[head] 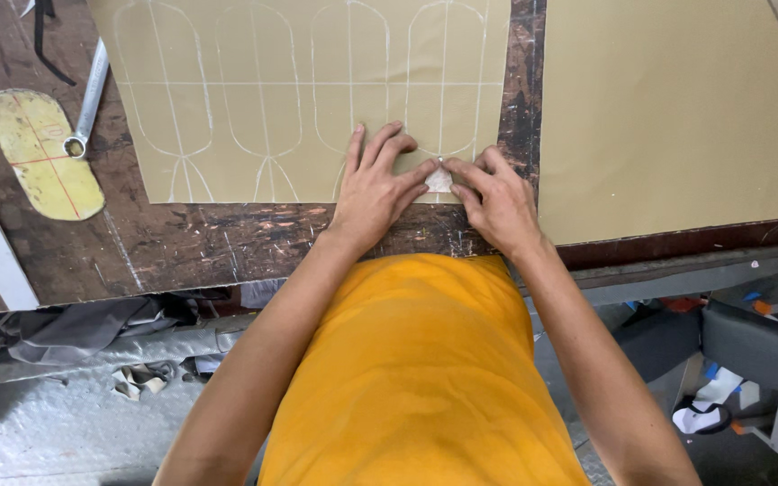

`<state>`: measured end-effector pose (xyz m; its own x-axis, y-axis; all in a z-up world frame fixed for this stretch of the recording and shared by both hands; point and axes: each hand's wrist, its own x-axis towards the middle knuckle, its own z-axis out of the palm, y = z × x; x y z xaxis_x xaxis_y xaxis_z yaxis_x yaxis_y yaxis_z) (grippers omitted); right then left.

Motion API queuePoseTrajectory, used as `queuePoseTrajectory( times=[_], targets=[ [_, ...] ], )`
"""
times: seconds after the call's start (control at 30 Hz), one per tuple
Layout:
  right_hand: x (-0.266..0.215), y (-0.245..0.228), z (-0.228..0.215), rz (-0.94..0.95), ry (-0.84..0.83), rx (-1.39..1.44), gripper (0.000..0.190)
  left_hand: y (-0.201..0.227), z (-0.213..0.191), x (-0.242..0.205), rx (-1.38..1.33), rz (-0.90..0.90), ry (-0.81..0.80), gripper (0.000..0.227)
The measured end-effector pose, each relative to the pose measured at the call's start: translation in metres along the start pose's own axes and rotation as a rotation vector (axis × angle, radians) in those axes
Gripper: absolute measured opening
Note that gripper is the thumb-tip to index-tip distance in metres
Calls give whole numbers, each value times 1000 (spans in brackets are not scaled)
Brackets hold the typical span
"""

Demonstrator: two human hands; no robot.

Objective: The person uses a small triangular template and a white marking tool to trace repeating curved patterns onto a large sheet of brown paper on a workbench. They repeatedly reposition the template and trace along its edges, then rotate the paper to continue the pattern.

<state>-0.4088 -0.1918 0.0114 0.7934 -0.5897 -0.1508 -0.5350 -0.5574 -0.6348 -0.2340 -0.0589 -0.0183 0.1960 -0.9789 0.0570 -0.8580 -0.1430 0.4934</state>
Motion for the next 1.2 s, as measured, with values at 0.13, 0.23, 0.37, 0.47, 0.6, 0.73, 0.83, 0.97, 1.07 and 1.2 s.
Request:
queuePoseTrajectory(
  times=[0.13, 0.23, 0.37, 0.47, 0.6, 0.73, 0.83, 0.97, 1.07, 1.2],
  targets=[
    [0, 1, -1, -9, 7, 12, 34, -14, -7, -3, -204, -71, 64, 36],
    [-2, 0, -1, -20, 26, 32, 34, -20, -15, -8, -296, -170, 108, 32],
    [0, 0, -2, -28, 31, 47, 34, -14, -19, -1, -197, -25, 69, 33],
    [-1, -1, -3, -22, 17, 36, 34, -1, -13, 7, -188, 70, 12, 34],
    [0, -2, -4, -30, 19, 20, 34, 0, -9, 17, -155, 54, -23, 27],
    [-1, -1, -4, 3, 3, 47, 35, -3, -7, 15, -102, 88, -15, 26],
    [2, 2, -6, 27, -13, 119, 33, -6, -8, 14, -93, 102, -20, 26],
    [4, 13, -11, 34, 21, 286, 29, -7, -8, 14, -92, 111, -18, 26],
    [1, 17, -9, 30, 4, 288, 30, -8, -9, 13, -95, 108, -25, 29],
    [-3, 24, -12, 125, -57, 352, 29, -4, -9, 12, -37, 113, -55, 29]
  ],
)
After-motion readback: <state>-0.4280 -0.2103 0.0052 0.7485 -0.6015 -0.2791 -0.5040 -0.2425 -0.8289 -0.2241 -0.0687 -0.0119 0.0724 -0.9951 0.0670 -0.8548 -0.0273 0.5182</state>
